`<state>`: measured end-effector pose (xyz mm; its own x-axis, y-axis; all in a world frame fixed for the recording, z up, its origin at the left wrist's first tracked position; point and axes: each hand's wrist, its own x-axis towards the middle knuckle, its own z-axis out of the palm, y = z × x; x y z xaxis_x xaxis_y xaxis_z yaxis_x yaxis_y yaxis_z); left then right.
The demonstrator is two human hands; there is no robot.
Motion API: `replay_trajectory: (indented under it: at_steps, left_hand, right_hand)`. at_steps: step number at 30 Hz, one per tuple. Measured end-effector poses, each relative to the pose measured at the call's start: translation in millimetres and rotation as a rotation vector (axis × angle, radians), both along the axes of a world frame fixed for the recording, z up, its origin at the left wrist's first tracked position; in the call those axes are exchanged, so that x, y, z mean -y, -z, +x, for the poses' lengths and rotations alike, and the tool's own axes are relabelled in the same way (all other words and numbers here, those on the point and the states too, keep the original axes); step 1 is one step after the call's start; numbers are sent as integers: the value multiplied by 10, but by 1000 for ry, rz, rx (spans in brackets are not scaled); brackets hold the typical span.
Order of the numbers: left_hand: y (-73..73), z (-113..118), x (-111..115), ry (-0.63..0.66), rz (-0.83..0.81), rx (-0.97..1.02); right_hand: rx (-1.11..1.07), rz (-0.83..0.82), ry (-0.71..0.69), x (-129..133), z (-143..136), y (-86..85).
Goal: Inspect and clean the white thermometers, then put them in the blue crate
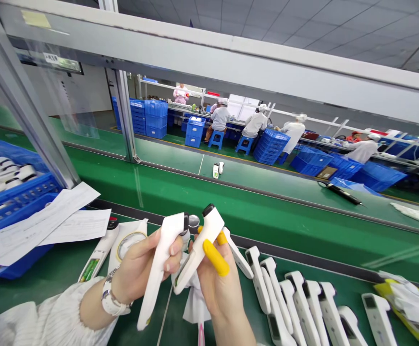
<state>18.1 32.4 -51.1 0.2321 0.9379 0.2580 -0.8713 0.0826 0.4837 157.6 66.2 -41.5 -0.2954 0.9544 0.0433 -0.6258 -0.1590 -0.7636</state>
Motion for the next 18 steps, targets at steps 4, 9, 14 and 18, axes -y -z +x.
replay_trajectory:
  at_steps: [4,9,14,18]
  left_hand:
    - [-9,10,13,-12,3,31]
    - [-27,14,32,-36,29,86]
    - [-32,7,47,-98,59,61]
    - [-25,1,23,-94,-4,40]
  right_hand:
    - [-24,-12,14,6,-21,-4]
    - [-2,-38,33,16,-31,-14]
    - [1,-54,32,12,-34,-25]
    - [-5,-46,32,13,-31,-23]
